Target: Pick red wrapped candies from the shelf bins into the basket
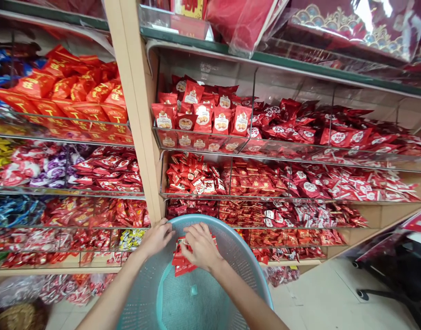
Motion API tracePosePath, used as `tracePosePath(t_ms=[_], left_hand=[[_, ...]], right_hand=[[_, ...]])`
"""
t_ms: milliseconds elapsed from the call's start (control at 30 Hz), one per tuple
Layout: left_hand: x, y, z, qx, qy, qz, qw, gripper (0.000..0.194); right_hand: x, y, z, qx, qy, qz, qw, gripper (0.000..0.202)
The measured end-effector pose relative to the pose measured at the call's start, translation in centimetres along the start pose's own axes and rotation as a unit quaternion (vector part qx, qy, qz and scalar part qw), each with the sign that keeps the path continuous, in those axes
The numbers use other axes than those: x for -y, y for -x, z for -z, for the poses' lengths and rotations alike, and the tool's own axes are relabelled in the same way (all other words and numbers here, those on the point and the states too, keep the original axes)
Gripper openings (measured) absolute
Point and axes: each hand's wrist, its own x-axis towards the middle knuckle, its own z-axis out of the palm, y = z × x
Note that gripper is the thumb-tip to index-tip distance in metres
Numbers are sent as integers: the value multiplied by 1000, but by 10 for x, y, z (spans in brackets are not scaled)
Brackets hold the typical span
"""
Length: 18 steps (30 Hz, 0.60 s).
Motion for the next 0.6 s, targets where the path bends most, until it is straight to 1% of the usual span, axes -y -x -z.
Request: tracePosePath(t_ms=[100,167,200,233,300,400,500,533,600], left_hand=[[1,0,-2,7,8,18,1000,31],[1,0,-1,16,15,25,999,32],[0,1,0,20,19,27,999,33],[0,1,0,23,23,26,999,33],[0,1,2,23,26,23,999,34],[1,2,2,17,21,18,999,32],[2,2,1,9,15,9,1000,31],[3,2,1,7,15,6,1000,31],[4,2,1,4,16,5,1000,30]], right_hand=[[-6,-31,25,-73,41,-9,996,16],[-11,-58,43,-102,84,-39,990,19],[-13,-72,52,-105,111,-61,986,20],[-15,-87,59,-100,140,-84,982,20],[-18,-115,69,-72,191,-135,970,19],[-22,-147,72,3,223,-194,955,21],[-25,-161,68,75,214,-234,946,20],[-26,-162,68,85,207,-244,943,19],[-29,-161,70,82,189,-260,943,18]])
